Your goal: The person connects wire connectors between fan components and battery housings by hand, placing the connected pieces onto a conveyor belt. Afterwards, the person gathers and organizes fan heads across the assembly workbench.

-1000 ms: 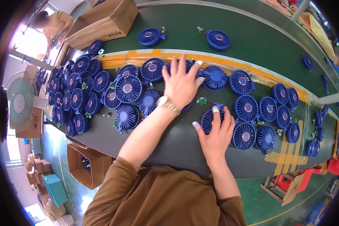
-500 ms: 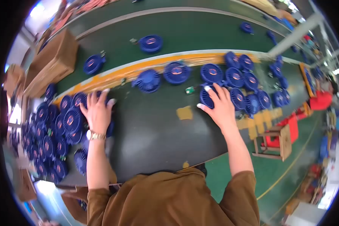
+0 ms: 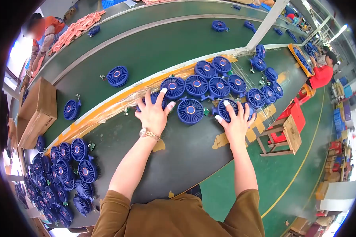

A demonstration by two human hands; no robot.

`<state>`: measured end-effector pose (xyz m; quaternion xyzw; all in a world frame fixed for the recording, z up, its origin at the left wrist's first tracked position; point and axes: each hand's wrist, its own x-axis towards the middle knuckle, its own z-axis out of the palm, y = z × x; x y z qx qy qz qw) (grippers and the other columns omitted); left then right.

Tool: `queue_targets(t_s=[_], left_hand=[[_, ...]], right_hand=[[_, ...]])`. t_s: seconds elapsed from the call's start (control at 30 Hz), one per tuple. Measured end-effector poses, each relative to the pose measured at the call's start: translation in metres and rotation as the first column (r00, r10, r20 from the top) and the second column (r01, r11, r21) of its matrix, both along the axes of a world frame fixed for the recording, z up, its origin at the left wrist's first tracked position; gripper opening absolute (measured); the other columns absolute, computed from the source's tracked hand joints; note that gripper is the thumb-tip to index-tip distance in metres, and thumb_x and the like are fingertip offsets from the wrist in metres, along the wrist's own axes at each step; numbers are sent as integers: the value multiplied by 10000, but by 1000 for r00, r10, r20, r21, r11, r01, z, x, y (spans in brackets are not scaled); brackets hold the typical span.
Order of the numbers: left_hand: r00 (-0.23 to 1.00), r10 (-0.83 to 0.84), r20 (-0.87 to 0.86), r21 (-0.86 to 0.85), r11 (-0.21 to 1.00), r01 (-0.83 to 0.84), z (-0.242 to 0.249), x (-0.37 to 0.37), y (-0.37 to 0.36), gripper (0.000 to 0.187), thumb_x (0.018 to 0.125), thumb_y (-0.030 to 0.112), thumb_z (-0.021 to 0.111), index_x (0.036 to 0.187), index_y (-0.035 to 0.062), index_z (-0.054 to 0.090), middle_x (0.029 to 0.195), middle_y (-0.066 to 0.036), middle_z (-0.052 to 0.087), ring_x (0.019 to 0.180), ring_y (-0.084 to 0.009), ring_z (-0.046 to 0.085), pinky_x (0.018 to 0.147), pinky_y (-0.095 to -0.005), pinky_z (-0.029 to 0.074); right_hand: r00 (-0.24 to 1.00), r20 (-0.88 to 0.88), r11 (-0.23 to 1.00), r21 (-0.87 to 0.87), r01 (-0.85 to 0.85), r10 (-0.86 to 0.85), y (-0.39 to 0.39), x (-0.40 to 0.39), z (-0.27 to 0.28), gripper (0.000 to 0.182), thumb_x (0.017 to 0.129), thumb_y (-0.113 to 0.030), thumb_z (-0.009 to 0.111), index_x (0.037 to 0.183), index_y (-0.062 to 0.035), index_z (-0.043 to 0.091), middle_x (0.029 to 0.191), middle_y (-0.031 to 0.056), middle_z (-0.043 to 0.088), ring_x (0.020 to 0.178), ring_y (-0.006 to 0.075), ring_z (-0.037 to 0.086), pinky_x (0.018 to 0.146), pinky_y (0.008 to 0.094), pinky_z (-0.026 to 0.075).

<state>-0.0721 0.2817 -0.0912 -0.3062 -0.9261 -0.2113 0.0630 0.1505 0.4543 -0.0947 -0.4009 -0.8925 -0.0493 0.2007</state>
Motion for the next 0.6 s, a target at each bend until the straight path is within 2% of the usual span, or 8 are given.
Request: queue_targets(t_s=[0.13,0.23,0.37,0.5,0.57,0.6], left_hand=[[993,-119,23,37,992,118,-4,7,42,481,917,500,633,1358,321,568,1475,-132,435,1314,-418,405,925,-662,411],[986,-162,42,144,977,155,-9,22,76,387,947,443,611,1303,294,620,1485,-127,417,1342,-400,381,933,-662,401],[972,-235,-8,222,947,231,-14,40,121,386,913,412,662,1264,252,642,1514,-154,364,1380,-390,327,945,-682,381],[918,-395,32,317,875,366,-11,55,161,380,918,434,651,1252,252,645,1543,-156,330,1367,-480,285,1015,-690,311],[873,-471,122,319,852,415,-2,58,166,370,914,408,662,1241,235,650,1496,-153,409,1322,-448,400,1051,-633,343],[841,-516,161,333,831,446,10,52,162,369,911,387,669,1236,212,651,1459,-157,462,1291,-427,462,1061,-594,370]], right_hand=[[998,-6,995,83,-57,57,48,15,-3,584,742,-502,782,1244,-238,644,1406,113,525,1401,348,357,1146,647,140],[999,4,994,106,-33,33,88,18,-5,596,760,-512,758,1276,-238,640,1405,96,531,1395,328,367,1151,623,136],[1000,-5,990,140,11,-11,121,14,-6,641,758,-551,739,1304,-241,609,1394,95,539,1392,323,367,1148,617,141],[995,-94,987,157,41,-26,132,13,-12,688,770,-582,717,1321,-197,571,1439,103,486,1396,329,360,1142,616,151],[982,-186,983,184,9,26,135,19,-13,707,793,-574,710,1328,-139,550,1485,122,425,1403,331,350,1147,600,158],[949,-306,978,207,-12,76,131,22,-8,719,799,-581,703,1319,-109,549,1472,135,433,1391,366,354,1139,595,190]])
